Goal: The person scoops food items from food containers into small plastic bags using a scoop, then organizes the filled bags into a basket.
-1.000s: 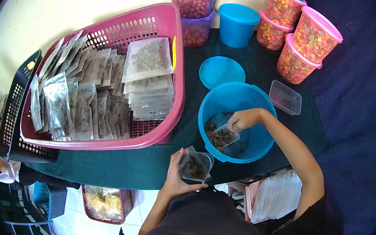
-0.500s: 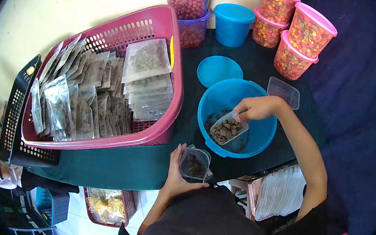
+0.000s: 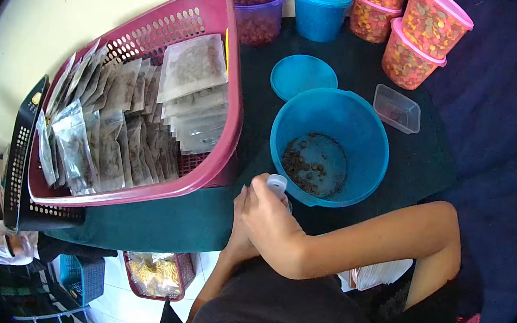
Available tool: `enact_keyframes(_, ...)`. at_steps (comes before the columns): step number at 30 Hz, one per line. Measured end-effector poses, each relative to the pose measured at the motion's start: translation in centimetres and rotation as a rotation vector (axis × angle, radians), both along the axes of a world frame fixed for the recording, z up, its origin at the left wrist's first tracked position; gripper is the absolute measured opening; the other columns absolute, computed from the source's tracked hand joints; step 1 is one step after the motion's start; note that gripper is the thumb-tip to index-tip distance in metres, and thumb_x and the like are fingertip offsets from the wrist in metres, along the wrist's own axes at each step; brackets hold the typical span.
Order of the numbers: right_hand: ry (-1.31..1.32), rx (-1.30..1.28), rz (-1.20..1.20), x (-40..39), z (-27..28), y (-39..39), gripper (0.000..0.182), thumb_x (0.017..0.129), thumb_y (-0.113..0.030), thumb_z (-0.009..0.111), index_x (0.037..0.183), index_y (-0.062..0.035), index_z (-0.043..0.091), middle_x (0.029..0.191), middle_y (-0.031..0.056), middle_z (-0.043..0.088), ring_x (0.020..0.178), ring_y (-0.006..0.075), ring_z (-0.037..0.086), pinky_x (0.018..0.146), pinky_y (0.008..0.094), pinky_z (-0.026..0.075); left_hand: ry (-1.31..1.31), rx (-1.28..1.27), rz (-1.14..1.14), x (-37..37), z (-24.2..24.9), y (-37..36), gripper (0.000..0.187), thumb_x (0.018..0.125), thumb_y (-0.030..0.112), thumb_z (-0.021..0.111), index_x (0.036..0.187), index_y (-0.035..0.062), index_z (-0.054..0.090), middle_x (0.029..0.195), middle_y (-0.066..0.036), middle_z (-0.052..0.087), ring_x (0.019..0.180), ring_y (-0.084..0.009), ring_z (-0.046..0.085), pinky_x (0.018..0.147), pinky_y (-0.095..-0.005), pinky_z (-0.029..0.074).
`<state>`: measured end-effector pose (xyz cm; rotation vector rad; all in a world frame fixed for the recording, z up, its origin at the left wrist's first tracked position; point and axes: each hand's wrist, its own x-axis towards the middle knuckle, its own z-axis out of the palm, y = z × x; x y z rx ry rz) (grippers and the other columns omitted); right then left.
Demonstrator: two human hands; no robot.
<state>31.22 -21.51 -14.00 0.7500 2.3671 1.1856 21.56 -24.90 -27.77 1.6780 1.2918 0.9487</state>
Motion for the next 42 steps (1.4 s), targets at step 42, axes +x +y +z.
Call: enact_keyframes(42,0.321,-1.539,-0.384,10.8,-5.7,17.9,0.022,0.075,-0.014,0.044,0.087,0.0019,0.053,0.084,0.0199,0.056,0.083,0.0333,0.053,0.074,0.0404,0.041,0.006,0.123,0.135,0.5,2.9,-0.2,0.122,0.038,0.03,0.084,0.128,0.0043,0.007,0.12,-0.025,0.03,0.11,-0.0355,0.034,0.09,-0.0441,0.031)
